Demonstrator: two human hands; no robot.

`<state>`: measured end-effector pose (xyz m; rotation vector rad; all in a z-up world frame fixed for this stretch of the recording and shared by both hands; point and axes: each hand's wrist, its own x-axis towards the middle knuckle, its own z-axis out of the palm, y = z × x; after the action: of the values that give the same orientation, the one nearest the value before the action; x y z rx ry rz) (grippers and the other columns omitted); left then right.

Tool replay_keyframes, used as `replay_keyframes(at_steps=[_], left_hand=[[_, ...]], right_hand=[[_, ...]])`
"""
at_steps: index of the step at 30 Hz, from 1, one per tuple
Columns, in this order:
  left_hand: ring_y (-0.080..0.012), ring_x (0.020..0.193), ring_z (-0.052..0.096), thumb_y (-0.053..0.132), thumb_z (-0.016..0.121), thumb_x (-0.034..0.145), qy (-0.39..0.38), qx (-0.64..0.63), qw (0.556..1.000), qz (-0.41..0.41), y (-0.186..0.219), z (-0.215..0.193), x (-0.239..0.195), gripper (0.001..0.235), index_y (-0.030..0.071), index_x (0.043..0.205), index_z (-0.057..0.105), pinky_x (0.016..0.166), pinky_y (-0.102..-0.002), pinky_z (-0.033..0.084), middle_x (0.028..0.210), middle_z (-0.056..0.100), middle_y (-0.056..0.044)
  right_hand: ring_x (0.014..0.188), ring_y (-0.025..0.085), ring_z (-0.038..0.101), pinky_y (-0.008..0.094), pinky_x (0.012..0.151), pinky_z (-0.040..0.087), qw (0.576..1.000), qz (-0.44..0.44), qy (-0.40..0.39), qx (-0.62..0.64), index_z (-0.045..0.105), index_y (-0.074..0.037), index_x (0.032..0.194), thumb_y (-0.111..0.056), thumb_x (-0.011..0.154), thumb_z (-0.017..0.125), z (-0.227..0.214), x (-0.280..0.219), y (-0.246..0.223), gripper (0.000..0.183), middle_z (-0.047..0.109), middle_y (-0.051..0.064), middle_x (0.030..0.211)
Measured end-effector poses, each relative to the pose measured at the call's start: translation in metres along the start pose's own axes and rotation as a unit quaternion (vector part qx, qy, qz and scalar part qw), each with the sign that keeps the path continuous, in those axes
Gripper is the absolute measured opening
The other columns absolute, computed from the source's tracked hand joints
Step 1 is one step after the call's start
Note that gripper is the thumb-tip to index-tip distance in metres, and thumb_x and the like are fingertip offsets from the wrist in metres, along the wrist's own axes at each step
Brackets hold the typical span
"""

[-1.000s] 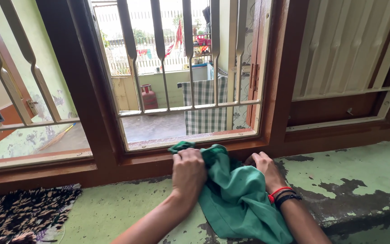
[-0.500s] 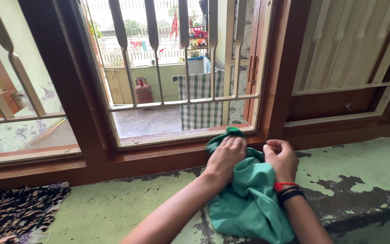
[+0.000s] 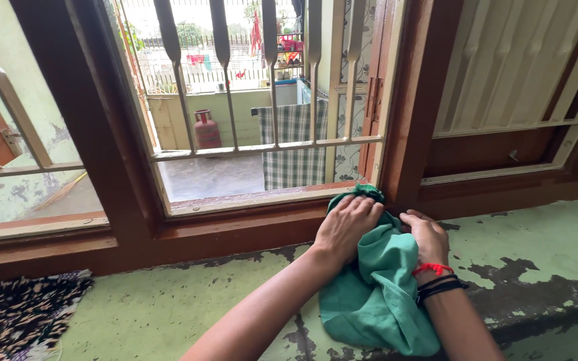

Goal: Clean the metal bars of a window grill using a green cloth.

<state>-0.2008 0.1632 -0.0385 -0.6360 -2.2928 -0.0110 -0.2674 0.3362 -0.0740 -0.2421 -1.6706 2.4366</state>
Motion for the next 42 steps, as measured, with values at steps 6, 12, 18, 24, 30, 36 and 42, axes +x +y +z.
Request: replay_keyframes(at_steps=[6,12,18,24,30,36,42], left_hand=[[-0.0291,0.149,0.039,0.015,0.044,0.096,-0.006,0.031,0.995,-0.093,-0.024,-0.015,-0.023,0.049,0.001,0.142,0.05,0.123,-0.049,0.023,0.154,0.049,-0.017],[-0.0279,0.147,0.037,0.014,0.043,0.091,-0.082,0.043,0.979,-0.179,-0.056,-0.072,-0.066,0.056,0.001,0.146,0.045,0.123,-0.045,0.021,0.156,0.044,-0.017],[-0.0274,0.147,0.04,0.016,0.044,0.096,-0.117,0.13,0.949,-0.264,-0.1,-0.128,-0.145,0.053,0.003,0.147,0.045,0.124,-0.043,0.025,0.156,0.045,-0.016],[-0.0303,0.14,0.043,0.03,0.065,0.084,-0.059,0.172,0.942,-0.282,-0.086,-0.166,-0.2,0.073,-0.002,0.146,0.043,0.118,-0.046,0.028,0.153,0.048,-0.019],[-0.0303,0.135,0.052,0.023,0.072,0.083,-0.032,0.266,0.932,-0.245,-0.088,-0.151,-0.2,0.069,-0.001,0.143,0.049,0.117,-0.047,0.036,0.144,0.056,-0.019],[-0.0338,0.13,0.057,0.018,0.075,0.071,-0.011,0.242,0.94,-0.239,-0.071,-0.157,-0.19,0.072,-0.001,0.137,0.053,0.105,-0.045,0.045,0.138,0.06,-0.021],[-0.0349,0.125,0.061,0.017,0.075,0.07,0.018,0.239,0.945,-0.222,-0.08,-0.153,-0.194,0.066,0.002,0.132,0.059,0.099,-0.046,0.049,0.133,0.064,-0.02]], right_hand=[[0.079,0.013,0.063,0.029,0.07,0.055,0.999,-0.009,-0.003,-0.042,0.072,-0.009,0.108,-0.014,0.086,0.076,0.006,-0.016,-0.006,0.024,0.067,0.004,0.092],[0.082,0.012,0.064,0.03,0.071,0.054,0.991,-0.059,-0.086,-0.085,0.071,-0.009,0.109,-0.019,0.085,0.077,0.005,0.003,0.011,0.026,0.069,0.001,0.092],[0.095,0.026,0.075,0.042,0.086,0.058,0.851,-0.293,-0.154,-0.408,0.075,-0.002,0.108,-0.048,0.091,0.071,0.037,-0.075,-0.005,0.049,0.077,0.014,0.101],[0.105,0.034,0.067,0.047,0.097,0.052,0.674,-0.541,-0.195,-0.465,0.074,-0.002,0.102,-0.039,0.091,0.068,0.044,-0.113,-0.005,0.039,0.073,0.014,0.107],[0.101,0.036,0.066,0.045,0.093,0.052,0.676,-0.526,-0.194,-0.478,0.075,-0.003,0.1,-0.033,0.09,0.067,0.03,-0.106,0.0,0.033,0.072,0.015,0.108],[0.101,0.033,0.067,0.043,0.093,0.053,0.642,-0.467,-0.267,-0.547,0.075,-0.005,0.1,-0.035,0.098,0.057,0.025,-0.111,-0.015,0.035,0.073,0.013,0.1],[0.102,0.032,0.069,0.045,0.088,0.057,0.559,-0.514,-0.308,-0.573,0.072,-0.007,0.097,-0.043,0.094,0.055,0.034,-0.106,-0.033,0.04,0.073,0.01,0.099]])
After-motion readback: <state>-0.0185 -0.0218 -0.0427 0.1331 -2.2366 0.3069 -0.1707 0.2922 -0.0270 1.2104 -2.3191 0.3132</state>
